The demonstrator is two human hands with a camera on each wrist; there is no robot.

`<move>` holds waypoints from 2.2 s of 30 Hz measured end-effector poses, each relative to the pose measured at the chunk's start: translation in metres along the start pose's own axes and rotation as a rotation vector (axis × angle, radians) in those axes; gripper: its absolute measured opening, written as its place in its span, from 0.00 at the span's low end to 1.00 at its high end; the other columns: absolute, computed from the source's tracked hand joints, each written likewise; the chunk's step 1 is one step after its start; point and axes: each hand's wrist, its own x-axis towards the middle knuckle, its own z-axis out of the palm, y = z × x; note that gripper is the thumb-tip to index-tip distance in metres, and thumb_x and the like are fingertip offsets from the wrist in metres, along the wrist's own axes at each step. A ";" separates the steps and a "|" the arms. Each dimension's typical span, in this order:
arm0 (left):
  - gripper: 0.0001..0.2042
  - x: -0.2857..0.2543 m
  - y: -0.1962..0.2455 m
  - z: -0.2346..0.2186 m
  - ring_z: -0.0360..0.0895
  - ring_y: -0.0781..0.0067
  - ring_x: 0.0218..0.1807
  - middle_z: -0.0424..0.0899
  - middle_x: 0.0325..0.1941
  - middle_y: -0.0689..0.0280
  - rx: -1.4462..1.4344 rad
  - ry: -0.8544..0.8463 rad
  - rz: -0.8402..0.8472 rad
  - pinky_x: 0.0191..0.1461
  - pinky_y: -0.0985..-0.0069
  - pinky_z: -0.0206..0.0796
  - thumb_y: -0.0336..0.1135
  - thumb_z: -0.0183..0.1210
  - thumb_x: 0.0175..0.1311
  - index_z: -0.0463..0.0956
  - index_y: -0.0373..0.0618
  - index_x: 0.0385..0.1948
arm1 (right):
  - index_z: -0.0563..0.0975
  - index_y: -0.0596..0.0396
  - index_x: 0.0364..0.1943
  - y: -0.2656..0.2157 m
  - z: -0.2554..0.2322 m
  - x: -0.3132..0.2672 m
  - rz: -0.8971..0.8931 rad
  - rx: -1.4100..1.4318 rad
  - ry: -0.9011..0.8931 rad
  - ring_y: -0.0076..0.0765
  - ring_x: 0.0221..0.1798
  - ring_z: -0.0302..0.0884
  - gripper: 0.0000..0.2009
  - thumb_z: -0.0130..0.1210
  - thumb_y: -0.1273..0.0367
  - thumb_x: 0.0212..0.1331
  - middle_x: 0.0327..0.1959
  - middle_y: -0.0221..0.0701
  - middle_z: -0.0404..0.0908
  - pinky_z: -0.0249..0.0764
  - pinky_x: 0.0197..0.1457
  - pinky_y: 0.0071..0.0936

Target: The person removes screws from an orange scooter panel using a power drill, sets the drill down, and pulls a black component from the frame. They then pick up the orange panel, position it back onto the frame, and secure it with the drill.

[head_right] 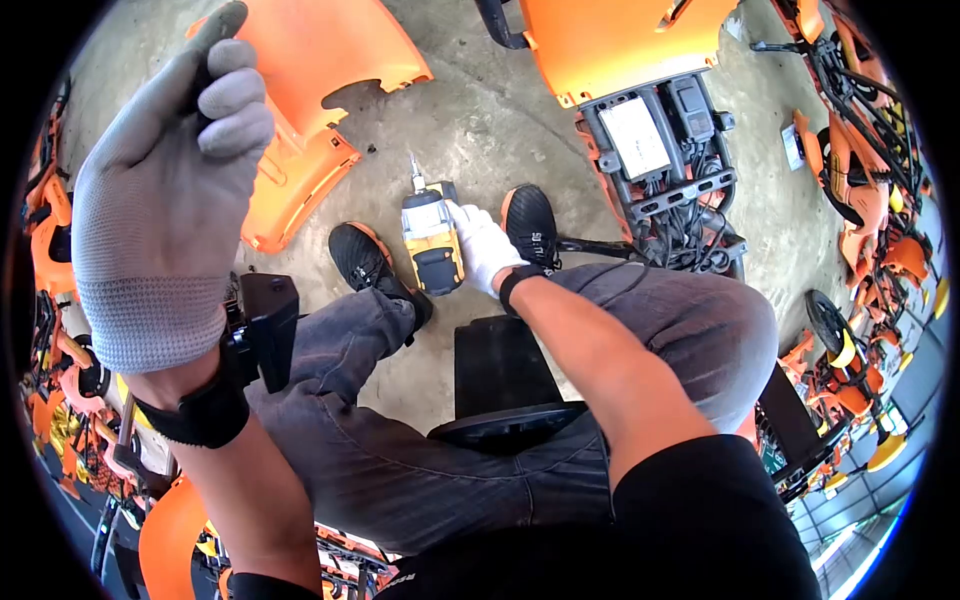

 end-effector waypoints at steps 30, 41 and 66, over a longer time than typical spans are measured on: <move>0.09 0.004 -0.030 0.012 0.70 0.80 0.30 0.76 0.32 0.66 0.018 0.059 0.091 0.29 0.85 0.61 0.31 0.53 0.67 0.75 0.35 0.41 | 0.76 0.58 0.45 -0.199 -0.159 -0.117 -0.066 0.757 0.366 0.27 0.42 0.79 0.14 0.61 0.75 0.53 0.38 0.31 0.81 0.75 0.47 0.24; 0.09 0.002 -0.039 0.042 0.65 0.84 0.27 0.75 0.36 0.65 -0.107 -0.210 0.012 0.26 0.88 0.57 0.34 0.50 0.69 0.71 0.38 0.43 | 0.73 0.58 0.49 -0.286 -0.259 -0.140 -0.199 0.647 0.250 0.25 0.39 0.78 0.17 0.60 0.74 0.53 0.36 0.29 0.79 0.75 0.45 0.25; 0.12 0.021 -0.072 0.078 0.64 0.85 0.20 0.73 0.24 0.70 -0.004 -0.184 -0.155 0.19 0.88 0.51 0.42 0.53 0.68 0.70 0.43 0.35 | 0.78 0.51 0.50 -0.223 -0.364 -0.139 -0.784 -1.042 0.166 0.39 0.51 0.78 0.19 0.62 0.65 0.51 0.47 0.34 0.81 0.70 0.57 0.37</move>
